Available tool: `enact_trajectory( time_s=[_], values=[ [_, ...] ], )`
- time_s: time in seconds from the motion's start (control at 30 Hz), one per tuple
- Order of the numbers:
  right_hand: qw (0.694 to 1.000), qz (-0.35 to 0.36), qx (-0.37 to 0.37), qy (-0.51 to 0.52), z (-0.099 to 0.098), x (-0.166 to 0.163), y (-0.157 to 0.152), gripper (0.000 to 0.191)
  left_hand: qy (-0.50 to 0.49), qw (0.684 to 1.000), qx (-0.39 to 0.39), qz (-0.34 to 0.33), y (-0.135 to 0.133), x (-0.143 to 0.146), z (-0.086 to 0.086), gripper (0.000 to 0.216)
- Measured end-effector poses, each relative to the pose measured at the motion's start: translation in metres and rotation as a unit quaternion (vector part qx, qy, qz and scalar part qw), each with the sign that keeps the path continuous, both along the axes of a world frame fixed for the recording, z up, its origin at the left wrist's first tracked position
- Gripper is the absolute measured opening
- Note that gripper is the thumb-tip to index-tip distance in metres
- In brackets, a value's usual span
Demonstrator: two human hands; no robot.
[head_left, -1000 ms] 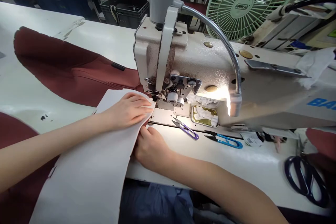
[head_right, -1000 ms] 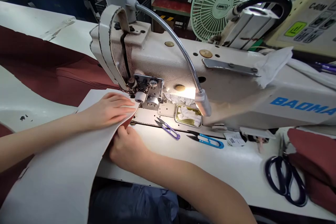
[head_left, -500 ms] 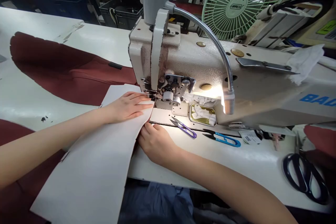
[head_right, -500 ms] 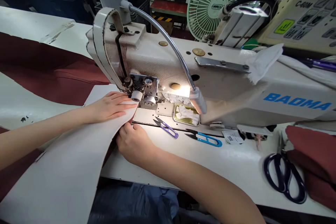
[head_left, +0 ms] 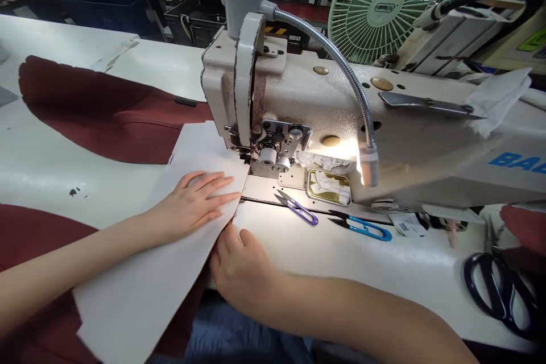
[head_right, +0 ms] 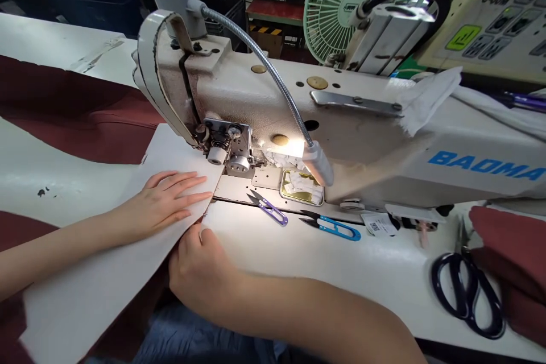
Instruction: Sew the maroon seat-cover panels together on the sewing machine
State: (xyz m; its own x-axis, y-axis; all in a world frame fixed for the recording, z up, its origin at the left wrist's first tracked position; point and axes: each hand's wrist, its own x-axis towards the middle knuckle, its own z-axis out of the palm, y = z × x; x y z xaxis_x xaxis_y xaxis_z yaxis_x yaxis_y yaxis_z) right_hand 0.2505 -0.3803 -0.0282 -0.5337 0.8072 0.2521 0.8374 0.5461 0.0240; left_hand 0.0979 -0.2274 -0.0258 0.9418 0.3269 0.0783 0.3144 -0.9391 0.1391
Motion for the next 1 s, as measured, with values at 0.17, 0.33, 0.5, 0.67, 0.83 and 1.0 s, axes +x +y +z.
enact_trajectory(
  time_s=[0.17,0.33,0.5,0.67,0.83,1.0],
  values=[
    [0.999,0.002,-0.048,-0.007,0.004,0.009,0.011,0.018,-0.085,0.996,-0.026,-0.006,0.010,0.001,-0.012,0.033],
    [0.997,-0.001,-0.061,-0.039,0.002,0.022,0.027,0.021,-0.147,0.987,-0.045,-0.038,0.021,0.012,-0.015,0.031],
    [0.996,-0.010,-0.077,-0.050,0.002,0.034,0.043,0.021,-0.134,0.989,-0.045,-0.042,0.036,0.023,-0.016,0.031],
    [0.990,-0.042,-0.123,-0.051,0.005,0.041,0.058,0.020,-0.124,0.991,-0.029,-0.032,0.046,0.032,-0.020,0.034],
    [0.993,-0.056,-0.106,-0.005,0.006,0.047,0.048,0.022,-0.134,0.990,-0.017,-0.035,0.046,0.033,-0.021,0.035],
    [0.981,-0.123,-0.074,0.130,0.024,0.094,-0.006,0.026,-0.143,0.988,-0.022,-0.056,0.043,0.029,-0.022,0.026]
  ],
)
